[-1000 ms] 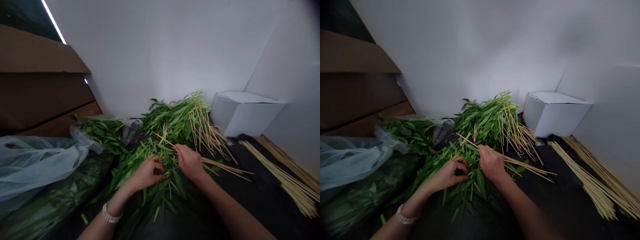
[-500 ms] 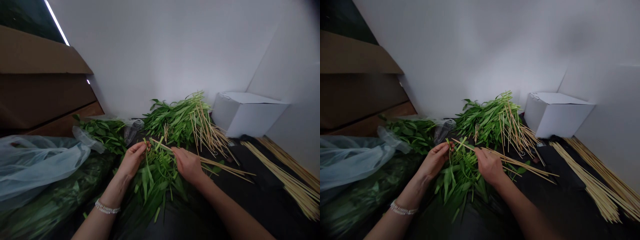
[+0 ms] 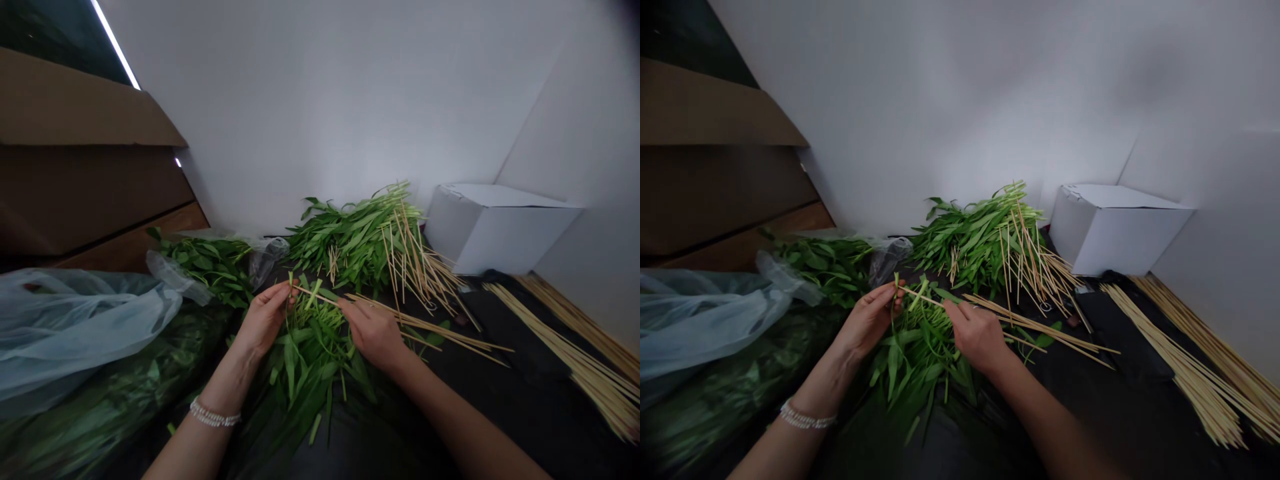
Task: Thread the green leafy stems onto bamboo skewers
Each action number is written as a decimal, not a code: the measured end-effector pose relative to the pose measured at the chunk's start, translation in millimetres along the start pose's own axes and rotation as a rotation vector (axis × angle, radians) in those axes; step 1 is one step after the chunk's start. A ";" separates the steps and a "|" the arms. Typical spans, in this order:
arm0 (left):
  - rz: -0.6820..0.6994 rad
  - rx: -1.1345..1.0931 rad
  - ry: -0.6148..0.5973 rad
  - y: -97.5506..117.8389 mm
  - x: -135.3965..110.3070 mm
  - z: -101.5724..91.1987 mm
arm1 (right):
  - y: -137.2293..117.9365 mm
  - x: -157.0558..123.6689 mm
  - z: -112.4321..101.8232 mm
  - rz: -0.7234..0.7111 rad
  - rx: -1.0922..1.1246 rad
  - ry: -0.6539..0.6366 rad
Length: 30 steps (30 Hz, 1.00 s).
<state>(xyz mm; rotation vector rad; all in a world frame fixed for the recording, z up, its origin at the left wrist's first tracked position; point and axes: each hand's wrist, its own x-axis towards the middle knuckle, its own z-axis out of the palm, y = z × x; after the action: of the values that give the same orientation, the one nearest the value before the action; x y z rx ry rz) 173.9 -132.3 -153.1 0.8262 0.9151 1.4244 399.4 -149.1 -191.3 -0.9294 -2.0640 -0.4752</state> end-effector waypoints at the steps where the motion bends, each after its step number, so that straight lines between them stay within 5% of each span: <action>1: -0.001 0.000 -0.001 0.3 -0.2 0.4 | 0.0 0.0 0.2 0.000 0.000 0.003; 30: 0.032 0.093 -0.004 -0.9 -0.9 0.9 | 0.8 -0.1 0.1 -0.023 -0.048 0.008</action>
<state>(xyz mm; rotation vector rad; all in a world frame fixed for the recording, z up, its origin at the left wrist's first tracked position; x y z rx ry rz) 175.1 -133.1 -153.4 0.9164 0.9742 1.4161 400.1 -148.5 -191.4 -0.9312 -2.0656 -0.5422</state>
